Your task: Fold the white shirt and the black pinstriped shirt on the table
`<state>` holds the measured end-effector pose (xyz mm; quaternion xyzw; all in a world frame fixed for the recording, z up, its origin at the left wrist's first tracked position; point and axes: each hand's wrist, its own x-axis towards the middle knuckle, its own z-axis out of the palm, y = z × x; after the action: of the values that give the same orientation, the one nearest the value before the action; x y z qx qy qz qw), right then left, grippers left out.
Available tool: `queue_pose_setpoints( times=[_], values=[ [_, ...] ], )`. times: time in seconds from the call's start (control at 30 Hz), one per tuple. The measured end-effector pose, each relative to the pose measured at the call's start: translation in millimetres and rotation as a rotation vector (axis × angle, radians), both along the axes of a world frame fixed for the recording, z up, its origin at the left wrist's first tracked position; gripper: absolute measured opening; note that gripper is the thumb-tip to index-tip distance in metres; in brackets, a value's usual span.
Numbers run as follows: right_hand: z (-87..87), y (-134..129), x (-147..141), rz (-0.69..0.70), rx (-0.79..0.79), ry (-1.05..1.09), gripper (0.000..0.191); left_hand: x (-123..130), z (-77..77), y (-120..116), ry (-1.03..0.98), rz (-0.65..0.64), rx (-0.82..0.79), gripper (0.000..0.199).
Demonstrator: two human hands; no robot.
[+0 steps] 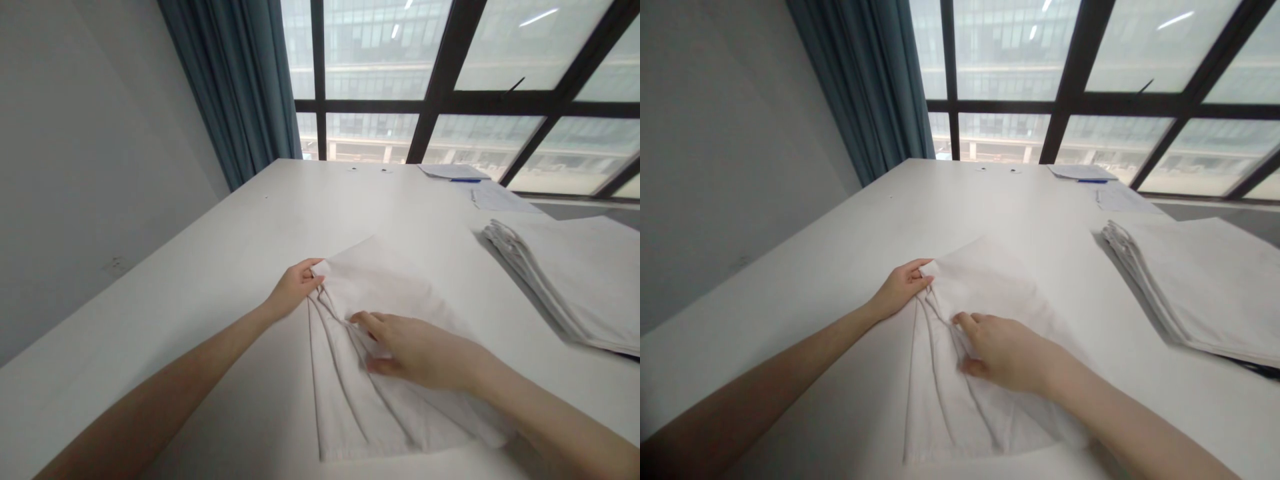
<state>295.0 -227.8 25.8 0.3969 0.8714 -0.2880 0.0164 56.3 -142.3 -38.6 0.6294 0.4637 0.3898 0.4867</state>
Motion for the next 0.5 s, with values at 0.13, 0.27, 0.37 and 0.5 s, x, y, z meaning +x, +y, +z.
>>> queue_pose_setpoints(
  times=[0.13,0.27,0.37,0.5],
  values=[
    [-9.1,-6.2,9.5,-0.031,0.143,-0.199,0.059,0.9,5.0,-1.0,0.092,0.079,0.062,0.045],
    [-18.1,6.6,27.8,-0.115,0.295,-0.283,0.043,0.4,9.4,-4.5,0.175,0.136,0.123,0.044],
    [-17.2,19.2,48.0,-0.194,0.434,-0.382,0.023,0.2,9.2,-5.3,0.203,0.171,0.136,0.043],
    [-9.2,17.6,68.6,-0.227,0.513,-0.355,0.021,-0.5,5.6,-2.2,0.190,0.131,0.110,0.037]
  ],
)
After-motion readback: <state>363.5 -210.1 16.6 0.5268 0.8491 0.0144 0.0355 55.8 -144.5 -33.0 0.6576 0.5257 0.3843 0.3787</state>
